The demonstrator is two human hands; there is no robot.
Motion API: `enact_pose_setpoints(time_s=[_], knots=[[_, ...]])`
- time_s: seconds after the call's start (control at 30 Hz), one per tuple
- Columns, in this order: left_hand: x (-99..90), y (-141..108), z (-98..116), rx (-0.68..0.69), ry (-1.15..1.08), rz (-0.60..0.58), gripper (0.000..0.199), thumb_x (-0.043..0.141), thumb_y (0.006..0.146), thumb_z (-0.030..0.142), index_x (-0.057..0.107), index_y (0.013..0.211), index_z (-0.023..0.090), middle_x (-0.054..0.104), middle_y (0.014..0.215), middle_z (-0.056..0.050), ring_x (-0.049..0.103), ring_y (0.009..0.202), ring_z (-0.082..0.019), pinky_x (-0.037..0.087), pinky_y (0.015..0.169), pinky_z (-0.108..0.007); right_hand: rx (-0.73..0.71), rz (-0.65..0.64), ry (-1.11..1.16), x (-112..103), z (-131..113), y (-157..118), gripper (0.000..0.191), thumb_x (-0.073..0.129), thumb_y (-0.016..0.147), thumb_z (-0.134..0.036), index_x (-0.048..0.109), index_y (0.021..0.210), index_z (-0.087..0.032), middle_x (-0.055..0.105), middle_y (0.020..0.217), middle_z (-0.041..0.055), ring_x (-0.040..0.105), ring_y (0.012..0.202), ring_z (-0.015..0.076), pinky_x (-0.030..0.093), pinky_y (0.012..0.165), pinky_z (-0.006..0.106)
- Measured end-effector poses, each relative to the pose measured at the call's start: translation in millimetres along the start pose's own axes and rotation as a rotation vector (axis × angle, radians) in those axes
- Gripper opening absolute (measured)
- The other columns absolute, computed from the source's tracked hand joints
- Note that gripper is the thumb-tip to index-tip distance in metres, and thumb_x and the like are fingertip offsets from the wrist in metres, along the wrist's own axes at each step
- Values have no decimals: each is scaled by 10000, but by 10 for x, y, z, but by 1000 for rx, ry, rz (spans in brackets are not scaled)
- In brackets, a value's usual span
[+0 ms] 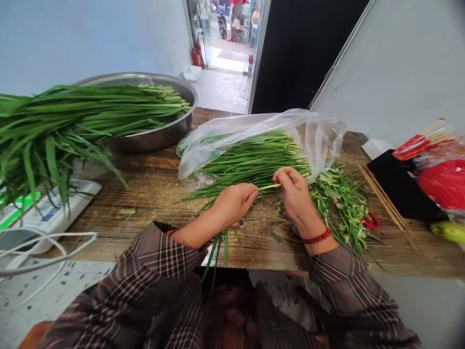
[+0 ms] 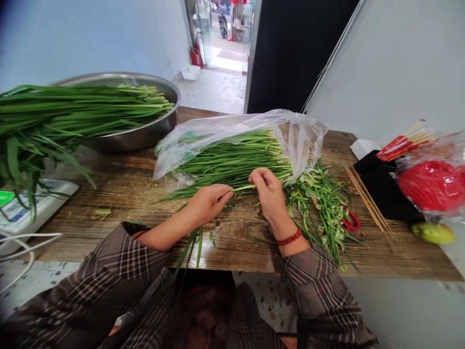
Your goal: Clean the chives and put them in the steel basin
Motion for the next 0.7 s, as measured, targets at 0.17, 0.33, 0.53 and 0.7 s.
enact_pose_setpoints(time_s=[0.17,0.33,0.53,0.7], knots=[[-45,7,-216,-260,-572,35,201,467,916,274,614,844,156,368,561,61,340,487,-79,258,480,-208,-43,15,90,-302,-194,48,333,563,888,-451,578,669,-201,531,631,-15,505,585,103,446,576,243],[-200,17,-412,-438,-1232,221,117,515,921,259,526,851,167,310,566,95,235,397,-29,190,396,-160,-75,-413,-122,149,-281,-117,187,713,801,-348,719,949,-234,687,988,35,627,896,155,514,772,294],[-453,6,-599,-510,-1476,471,223,410,994,251,486,802,168,341,555,90,299,379,-19,281,392,-135,121,-593,-64,561,17,-287,299,593,894,-390,680,1122,-217,726,1050,63,665,837,135,536,700,270],[-469,-25,-621,-534,-1504,544,223,454,989,314,503,821,174,373,550,90,348,383,-20,328,409,-138,246,-849,101,1010,56,-541,483,559,896,-481,568,1298,-214,695,1170,92,660,993,168,555,803,319]])
Point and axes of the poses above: each hand's wrist, its own y-axis towards the middle knuckle, its own x-axis out of the palm, z = x × y, the point moved 10 cm from there along y, towards the middle knuckle
